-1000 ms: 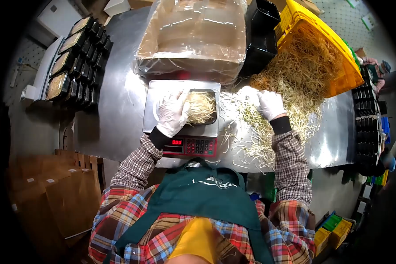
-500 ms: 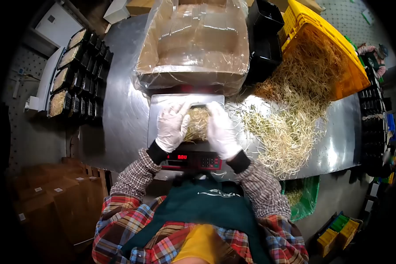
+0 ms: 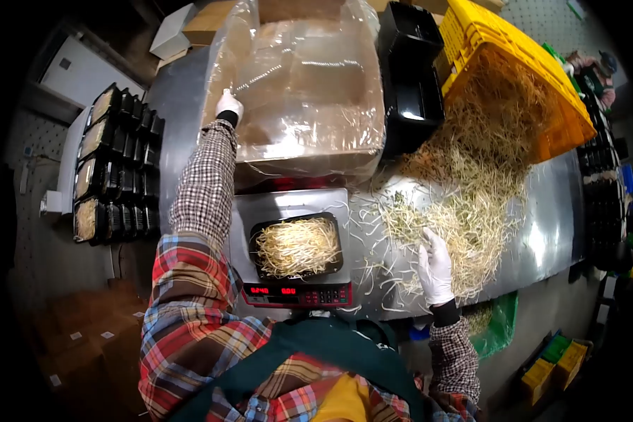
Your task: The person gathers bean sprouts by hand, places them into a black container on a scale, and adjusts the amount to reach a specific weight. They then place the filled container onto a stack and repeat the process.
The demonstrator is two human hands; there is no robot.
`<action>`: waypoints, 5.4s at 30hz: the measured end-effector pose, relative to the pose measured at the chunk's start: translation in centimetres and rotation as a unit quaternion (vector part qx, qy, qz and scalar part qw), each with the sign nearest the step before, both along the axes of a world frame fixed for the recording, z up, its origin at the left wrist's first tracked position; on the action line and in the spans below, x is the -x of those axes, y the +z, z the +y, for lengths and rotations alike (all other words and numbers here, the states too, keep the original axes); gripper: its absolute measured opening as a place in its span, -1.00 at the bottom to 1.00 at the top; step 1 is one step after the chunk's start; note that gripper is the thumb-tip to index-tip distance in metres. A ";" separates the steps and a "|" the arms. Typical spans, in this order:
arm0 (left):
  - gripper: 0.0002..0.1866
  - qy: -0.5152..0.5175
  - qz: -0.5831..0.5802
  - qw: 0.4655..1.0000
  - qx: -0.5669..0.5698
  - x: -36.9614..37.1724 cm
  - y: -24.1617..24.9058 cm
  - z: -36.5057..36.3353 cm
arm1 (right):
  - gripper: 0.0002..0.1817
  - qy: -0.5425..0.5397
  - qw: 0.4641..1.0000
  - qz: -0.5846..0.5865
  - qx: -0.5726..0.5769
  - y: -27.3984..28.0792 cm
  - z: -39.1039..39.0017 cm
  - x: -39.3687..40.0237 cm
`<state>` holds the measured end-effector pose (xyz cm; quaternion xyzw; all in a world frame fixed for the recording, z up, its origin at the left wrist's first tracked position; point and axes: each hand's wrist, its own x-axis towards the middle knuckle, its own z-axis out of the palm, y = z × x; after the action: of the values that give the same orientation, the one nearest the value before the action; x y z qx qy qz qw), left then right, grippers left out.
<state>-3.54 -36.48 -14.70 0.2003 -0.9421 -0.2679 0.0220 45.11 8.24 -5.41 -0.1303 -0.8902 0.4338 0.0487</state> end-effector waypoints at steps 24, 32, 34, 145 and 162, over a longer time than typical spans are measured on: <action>-0.68 -0.224 -0.087 0.842 -0.483 -43.9 18.8 4.2 | -0.52 0.222 0.903 0.031 0.366 4.5 -12.9 6.8; -0.27 -0.319 0.209 0.904 0.194 -42.7 11.4 9.3 | -0.76 0.083 0.980 0.145 0.112 -5.4 -14.8 9.4; -0.27 -0.318 0.186 0.908 0.201 -42.2 9.3 9.9 | -0.78 0.074 0.983 0.169 0.006 -5.0 -15.4 9.2; 0.11 -0.166 -0.108 0.975 0.104 -20.7 -1.2 59.1 | 0.06 0.096 0.972 -0.100 -0.189 -11.6 40.5 17.3; -0.23 -0.341 -0.104 0.900 -0.249 -27.2 -1.0 56.2 | 0.16 0.279 0.956 -0.027 -0.080 -8.9 42.9 14.1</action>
<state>23.65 19.75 -15.70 -0.1074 -0.8523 -0.4624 -0.2197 31.05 51.17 -14.33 0.1164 -0.9238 0.3540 -0.0880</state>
